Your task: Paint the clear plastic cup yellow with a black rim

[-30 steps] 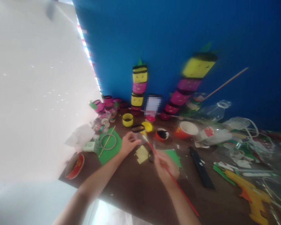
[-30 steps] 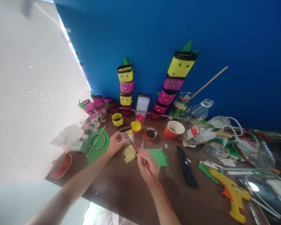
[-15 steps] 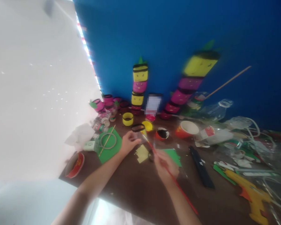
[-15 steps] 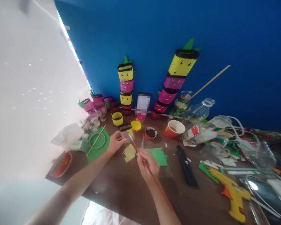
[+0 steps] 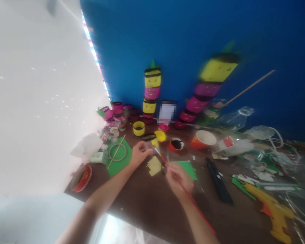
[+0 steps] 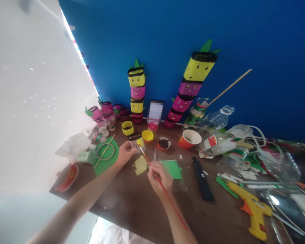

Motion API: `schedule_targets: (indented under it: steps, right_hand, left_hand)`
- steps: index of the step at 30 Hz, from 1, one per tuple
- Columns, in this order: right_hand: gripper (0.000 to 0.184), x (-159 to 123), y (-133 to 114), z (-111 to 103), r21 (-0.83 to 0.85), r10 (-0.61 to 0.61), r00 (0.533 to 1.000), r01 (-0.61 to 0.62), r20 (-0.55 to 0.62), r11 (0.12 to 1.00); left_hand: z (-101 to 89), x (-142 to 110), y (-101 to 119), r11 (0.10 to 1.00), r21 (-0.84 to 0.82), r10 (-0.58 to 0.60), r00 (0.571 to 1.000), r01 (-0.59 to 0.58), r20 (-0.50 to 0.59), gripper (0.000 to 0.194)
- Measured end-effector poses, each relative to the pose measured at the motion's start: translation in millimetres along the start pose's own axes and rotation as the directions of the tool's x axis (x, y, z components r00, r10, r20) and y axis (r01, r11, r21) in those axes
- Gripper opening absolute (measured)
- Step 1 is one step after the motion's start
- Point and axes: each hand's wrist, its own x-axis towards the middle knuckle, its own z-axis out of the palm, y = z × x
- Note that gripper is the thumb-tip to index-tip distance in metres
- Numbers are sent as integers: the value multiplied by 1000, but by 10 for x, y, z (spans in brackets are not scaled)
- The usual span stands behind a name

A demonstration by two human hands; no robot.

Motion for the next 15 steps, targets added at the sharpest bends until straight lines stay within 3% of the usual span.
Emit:
schedule_targets:
  steps: [8, 15]
  right_hand:
    - [11, -17, -24, -22, 1, -27, 997, 27, -77, 1000]
    - [17, -30, -23, 23, -3, -24, 997, 24, -68, 1000]
  left_hand:
    - [-6, -6, 3, 999, -32, -6, 1000, 6, 2, 32]
    - [6, -12, -6, 1000, -11, -5, 1000, 5, 8, 34]
